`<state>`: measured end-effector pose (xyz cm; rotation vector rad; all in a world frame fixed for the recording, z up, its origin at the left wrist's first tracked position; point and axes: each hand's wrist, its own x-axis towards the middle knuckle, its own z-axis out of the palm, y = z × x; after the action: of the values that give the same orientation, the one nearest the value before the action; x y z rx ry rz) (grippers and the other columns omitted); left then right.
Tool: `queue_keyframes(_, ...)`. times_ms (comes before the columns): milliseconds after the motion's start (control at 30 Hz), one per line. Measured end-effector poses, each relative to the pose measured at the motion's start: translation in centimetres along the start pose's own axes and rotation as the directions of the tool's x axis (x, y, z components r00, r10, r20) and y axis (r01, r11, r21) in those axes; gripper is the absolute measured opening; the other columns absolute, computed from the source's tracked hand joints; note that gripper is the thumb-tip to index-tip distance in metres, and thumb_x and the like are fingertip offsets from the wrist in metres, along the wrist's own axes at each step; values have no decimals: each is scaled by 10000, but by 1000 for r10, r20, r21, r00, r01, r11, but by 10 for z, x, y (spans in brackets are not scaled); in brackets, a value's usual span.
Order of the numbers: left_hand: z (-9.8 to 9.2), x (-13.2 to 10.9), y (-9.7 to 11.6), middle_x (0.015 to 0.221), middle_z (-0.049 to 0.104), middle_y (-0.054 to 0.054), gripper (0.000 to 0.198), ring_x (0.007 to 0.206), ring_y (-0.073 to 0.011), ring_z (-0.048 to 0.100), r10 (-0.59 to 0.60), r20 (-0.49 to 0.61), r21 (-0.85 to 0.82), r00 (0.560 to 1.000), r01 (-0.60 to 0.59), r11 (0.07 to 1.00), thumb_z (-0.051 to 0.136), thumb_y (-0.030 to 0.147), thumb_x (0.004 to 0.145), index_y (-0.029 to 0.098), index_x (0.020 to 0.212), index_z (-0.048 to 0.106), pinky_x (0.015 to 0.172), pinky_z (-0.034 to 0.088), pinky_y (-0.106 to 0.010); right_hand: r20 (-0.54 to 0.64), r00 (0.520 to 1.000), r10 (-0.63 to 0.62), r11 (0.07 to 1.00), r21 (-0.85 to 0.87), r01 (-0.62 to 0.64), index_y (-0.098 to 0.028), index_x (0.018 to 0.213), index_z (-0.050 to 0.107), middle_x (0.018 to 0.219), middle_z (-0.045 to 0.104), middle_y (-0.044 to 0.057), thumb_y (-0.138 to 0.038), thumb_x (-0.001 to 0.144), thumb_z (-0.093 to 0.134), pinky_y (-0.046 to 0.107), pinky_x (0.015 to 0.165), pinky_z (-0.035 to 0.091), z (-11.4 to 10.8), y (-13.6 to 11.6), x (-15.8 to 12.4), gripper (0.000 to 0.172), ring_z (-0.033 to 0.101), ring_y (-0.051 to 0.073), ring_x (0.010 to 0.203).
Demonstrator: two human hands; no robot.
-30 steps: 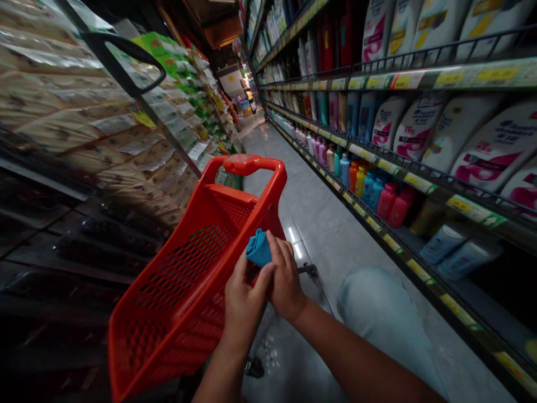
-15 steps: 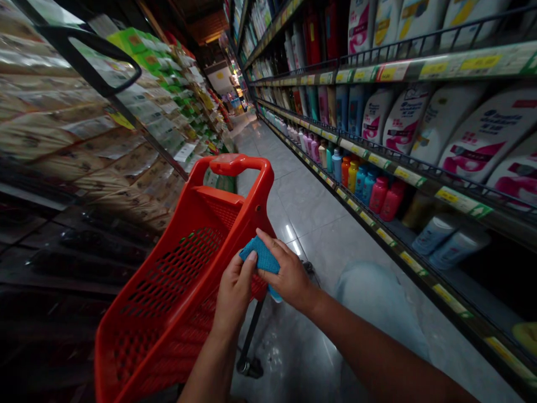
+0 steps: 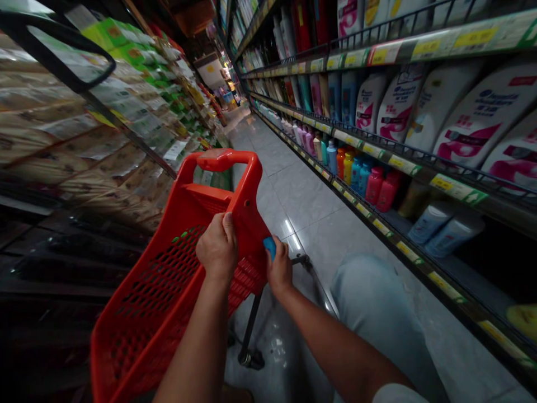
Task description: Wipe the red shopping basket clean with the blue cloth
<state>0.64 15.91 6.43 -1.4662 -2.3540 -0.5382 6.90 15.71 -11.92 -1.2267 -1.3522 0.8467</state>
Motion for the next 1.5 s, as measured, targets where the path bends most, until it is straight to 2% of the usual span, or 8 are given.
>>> queue_keyframes(167, -1, 2, -7, 843, 736, -87, 471, 708, -217, 645, 23, 1, 63, 1000, -23, 998, 255, 459, 1057, 211, 1032, 654, 595, 234, -312, -24, 977, 211, 977, 45, -209, -121, 1297, 537, 1217, 660, 208, -360, 971, 432, 483, 964, 542, 13, 23, -13, 418, 657, 287, 1128)
queue_keyframes(400, -5, -4, -16, 818, 723, -56, 472, 701, -179, 627, 106, 4, 28, 994, -106, 994, 249, 449, 1061, 214, 996, 653, 605, 263, -294, -65, 946, -318, 947, 23, 320, -200, 1466, 445, 1308, 585, 152, -406, 1008, 480, 409, 1007, 540, -20, -98, 52, 503, 610, 256, 1211)
queue_keyframes(700, -16, -17, -42, 811, 723, -43, 429, 724, -168, 647, 263, 0, -118, 965, -261, 958, 295, 427, 1049, 213, 1002, 663, 642, 356, -266, -25, 900, -434, 875, -248, 415, -333, 1505, 464, 1341, 476, 124, -324, 978, 535, 471, 944, 580, -94, -145, 96, 532, 593, 311, 1191)
queue_keyframes(900, -20, -26, -65, 841, 735, -52, 455, 784, -181, 688, 374, -30, -208, 927, -372, 905, 286, 442, 1045, 203, 995, 670, 708, 460, -264, 282, 778, -561, 699, -341, 628, -374, 1427, 568, 1319, 522, 81, -253, 911, 640, 409, 860, 609, -124, -172, 89, 535, 642, 274, 1083)
queue_keyframes(1067, -22, -30, -80, 897, 756, -67, 484, 831, -187, 713, 439, -60, -256, 897, -439, 861, 270, 459, 1046, 195, 1021, 675, 745, 516, -278, 224, 822, -523, 749, -339, 569, -314, 1368, 632, 1190, 570, 90, -399, 947, 616, 406, 879, 590, -153, -191, 95, 430, 654, 259, 1035)
queue_keyframes(1267, -32, -47, -105, 948, 771, -79, 469, 904, -204, 721, 454, -126, -283, 882, -470, 836, 304, 467, 1039, 194, 1022, 685, 836, 550, -320, 463, 714, -524, 724, -200, 661, -343, 1358, 630, 1193, 603, 68, -406, 948, 623, 393, 913, 582, -175, -203, 98, 415, 657, 238, 1052)
queue_keyframes(1400, -46, -62, -130, 941, 769, -71, 441, 905, -207, 720, 437, -165, -296, 884, -466, 834, 325, 459, 1036, 197, 1023, 679, 819, 555, -325, 439, 729, -525, 745, -176, 643, -296, 1334, 649, 1123, 610, 75, -404, 960, 603, 403, 921, 575, -174, -206, 100, 392, 656, 230, 1019)
queue_keyframes(1500, -61, -73, -141, 956, 766, -48, 362, 894, -192, 720, 406, -171, -321, 898, -440, 838, 383, 446, 1025, 218, 1057, 663, 813, 559, -313, 524, 668, -528, 737, -107, 667, -306, 1340, 643, 1133, 617, 69, -386, 966, 601, 378, 929, 571, -171, -212, 92, 384, 648, 217, 1049)
